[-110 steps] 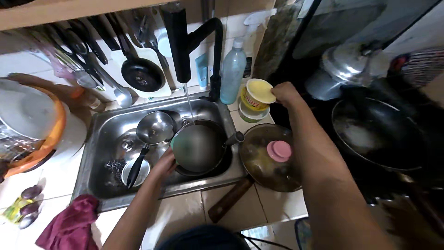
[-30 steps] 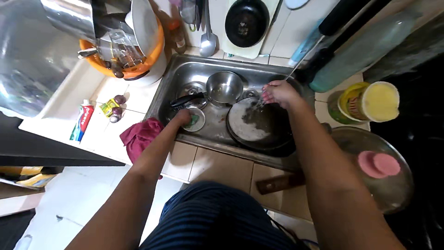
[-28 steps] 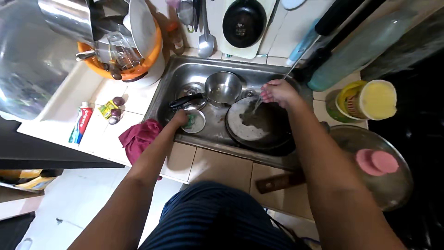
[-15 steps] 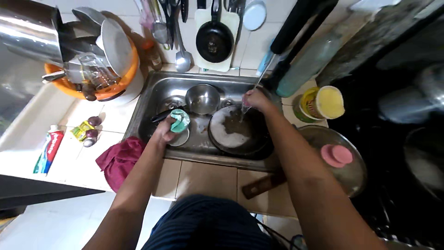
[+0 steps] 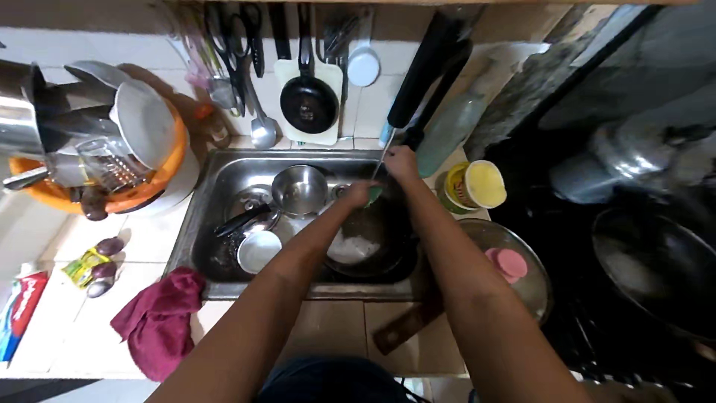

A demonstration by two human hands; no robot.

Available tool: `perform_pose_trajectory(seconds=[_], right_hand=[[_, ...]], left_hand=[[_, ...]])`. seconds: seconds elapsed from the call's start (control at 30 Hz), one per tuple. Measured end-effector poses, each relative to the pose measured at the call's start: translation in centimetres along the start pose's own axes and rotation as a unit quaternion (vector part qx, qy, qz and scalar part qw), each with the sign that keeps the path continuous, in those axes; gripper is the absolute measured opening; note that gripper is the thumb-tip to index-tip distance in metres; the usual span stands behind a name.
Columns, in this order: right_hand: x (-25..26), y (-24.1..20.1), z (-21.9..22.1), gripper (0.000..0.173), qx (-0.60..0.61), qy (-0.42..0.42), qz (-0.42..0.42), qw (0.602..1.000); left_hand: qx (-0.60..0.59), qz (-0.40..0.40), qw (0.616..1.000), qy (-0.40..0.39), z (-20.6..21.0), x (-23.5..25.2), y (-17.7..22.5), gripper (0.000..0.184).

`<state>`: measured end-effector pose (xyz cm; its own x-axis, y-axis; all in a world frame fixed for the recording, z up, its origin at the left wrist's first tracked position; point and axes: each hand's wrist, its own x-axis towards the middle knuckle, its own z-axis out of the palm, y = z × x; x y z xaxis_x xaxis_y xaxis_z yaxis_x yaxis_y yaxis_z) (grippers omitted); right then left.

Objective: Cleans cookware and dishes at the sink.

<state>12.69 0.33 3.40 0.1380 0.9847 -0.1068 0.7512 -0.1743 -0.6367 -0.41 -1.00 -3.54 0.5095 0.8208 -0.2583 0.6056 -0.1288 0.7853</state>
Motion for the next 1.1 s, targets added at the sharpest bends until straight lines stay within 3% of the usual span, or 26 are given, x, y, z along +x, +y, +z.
perform_pose_trajectory(seconds=[0.07, 0.17, 0.23, 0.3, 0.37, 0.43, 0.5, 0.6, 0.83, 0.97, 1.1], right_hand=[[0.8, 0.5, 0.0, 0.036, 0.074, -0.017, -0.031, 0.997], [1.1, 1.7, -0.4, 0.050, 0.155, -0.034, -0.056, 0.986], [-0.1, 2.4, -1.8, 0.041, 0.045, -0.060, -0.051, 0.996], [-2.3, 3.1, -3.2, 0.045, -0.121, -0.148, -0.023, 0.981], [-5.4, 3.8, -3.4, 0.060, -0.270, -0.230, 0.033, 0.934], [-8.1, 4.6, -2.5, 0.059, -0.394, -0.264, 0.065, 0.878], [-9.8, 5.8, -1.3, 0.050, -0.445, -0.266, 0.066, 0.853], [-11.7, 6.0, -0.8, 0.033, -0.428, -0.242, 0.043, 0.869], [-14.1, 3.9, -3.0, 0.028, -0.375, -0.194, 0.020, 0.906], [-16.4, 2.7, -4.5, 0.036, -0.271, -0.150, 0.010, 0.951], [-18.1, 4.1, -3.9, 0.056, -0.059, 0.008, -0.030, 0.998]], left_hand=[[0.043, 0.010, 0.999, -0.016, 0.1, 1.4, 1.1, 0.044], [-0.034, 0.033, 0.999, -0.008, 0.1, 1.5, 1.5, 0.043], [-0.157, 0.028, 0.987, 0.011, -0.1, 0.8, 0.9, 0.040], [-0.303, -0.008, 0.951, 0.051, -0.4, -0.3, -0.5, 0.039], [-0.443, -0.062, 0.889, 0.097, -0.5, -1.7, -0.8, 0.031], [-0.509, -0.076, 0.855, 0.074, -0.6, -2.7, -1.3, 0.037], [-0.487, -0.072, 0.870, 0.022, -0.2, -3.1, -2.6, 0.051], [-0.428, -0.061, 0.902, -0.002, 1.1, -3.8, -3.5, 0.032], [-0.401, -0.075, 0.913, -0.028, 3.9, -5.4, -4.3, 0.050], [-0.223, -0.078, 0.972, 0.008, 5.2, -6.7, -3.2, 0.041], [-0.164, -0.132, 0.976, 0.062, 6.6, -7.2, -1.6, 0.064]])
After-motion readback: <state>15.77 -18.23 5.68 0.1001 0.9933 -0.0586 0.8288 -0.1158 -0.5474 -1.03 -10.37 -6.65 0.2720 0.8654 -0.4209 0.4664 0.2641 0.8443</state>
